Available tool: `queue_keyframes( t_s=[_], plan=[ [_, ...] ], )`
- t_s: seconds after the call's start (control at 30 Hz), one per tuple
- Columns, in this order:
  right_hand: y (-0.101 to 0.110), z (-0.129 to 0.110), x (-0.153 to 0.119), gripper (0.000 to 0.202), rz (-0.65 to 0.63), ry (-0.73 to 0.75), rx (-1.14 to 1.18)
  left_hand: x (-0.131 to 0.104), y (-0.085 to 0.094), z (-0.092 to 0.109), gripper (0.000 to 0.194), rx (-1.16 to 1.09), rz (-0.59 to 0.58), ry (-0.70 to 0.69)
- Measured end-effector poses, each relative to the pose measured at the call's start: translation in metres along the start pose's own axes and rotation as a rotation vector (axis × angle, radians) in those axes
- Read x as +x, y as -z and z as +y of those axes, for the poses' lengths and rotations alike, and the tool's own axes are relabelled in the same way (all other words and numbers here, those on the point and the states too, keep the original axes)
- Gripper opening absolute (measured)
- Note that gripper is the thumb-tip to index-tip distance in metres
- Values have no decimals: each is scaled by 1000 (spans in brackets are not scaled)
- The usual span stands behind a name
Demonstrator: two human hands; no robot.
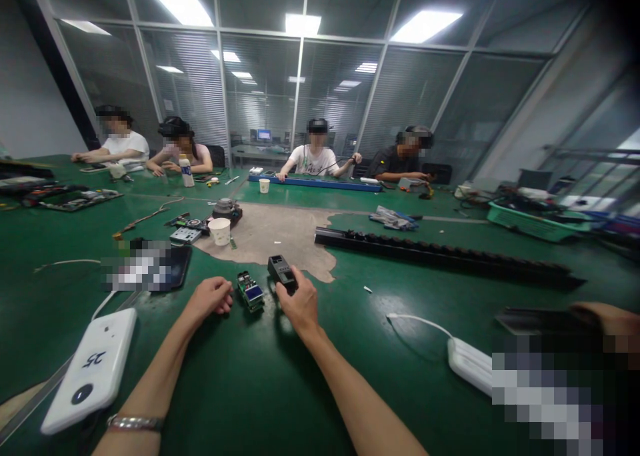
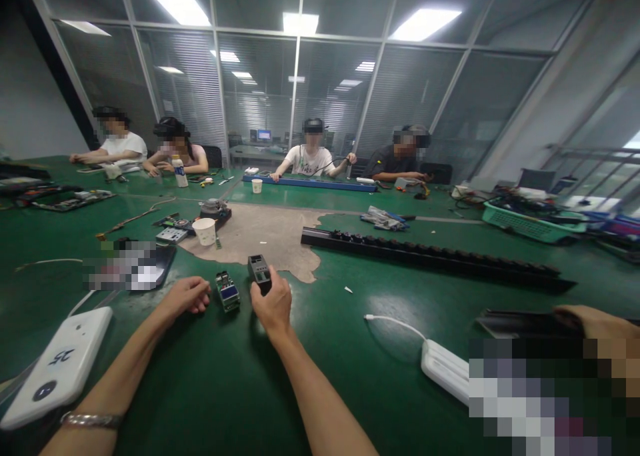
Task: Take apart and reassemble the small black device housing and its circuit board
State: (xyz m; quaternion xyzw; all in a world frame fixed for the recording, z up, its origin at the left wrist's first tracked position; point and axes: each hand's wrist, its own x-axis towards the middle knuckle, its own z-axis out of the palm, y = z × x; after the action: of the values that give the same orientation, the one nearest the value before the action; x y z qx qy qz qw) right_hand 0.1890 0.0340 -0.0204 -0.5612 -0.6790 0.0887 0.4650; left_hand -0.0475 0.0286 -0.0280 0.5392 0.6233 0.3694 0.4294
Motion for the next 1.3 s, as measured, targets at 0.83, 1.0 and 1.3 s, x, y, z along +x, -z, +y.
queue_keyframes(
  t_s=[0.83,1.0,1.3],
  plan=[
    [5,-10,-3,43,-27,32,87,0,0,0,35,-19,8,25],
    [1,-36,-13,47,-70,123,160,0,-1,-2,35,-18,17,4],
    [-13,-51,-19,48,-107,236,87,4,1,-10,34,-25,5,-17]
  ],
)
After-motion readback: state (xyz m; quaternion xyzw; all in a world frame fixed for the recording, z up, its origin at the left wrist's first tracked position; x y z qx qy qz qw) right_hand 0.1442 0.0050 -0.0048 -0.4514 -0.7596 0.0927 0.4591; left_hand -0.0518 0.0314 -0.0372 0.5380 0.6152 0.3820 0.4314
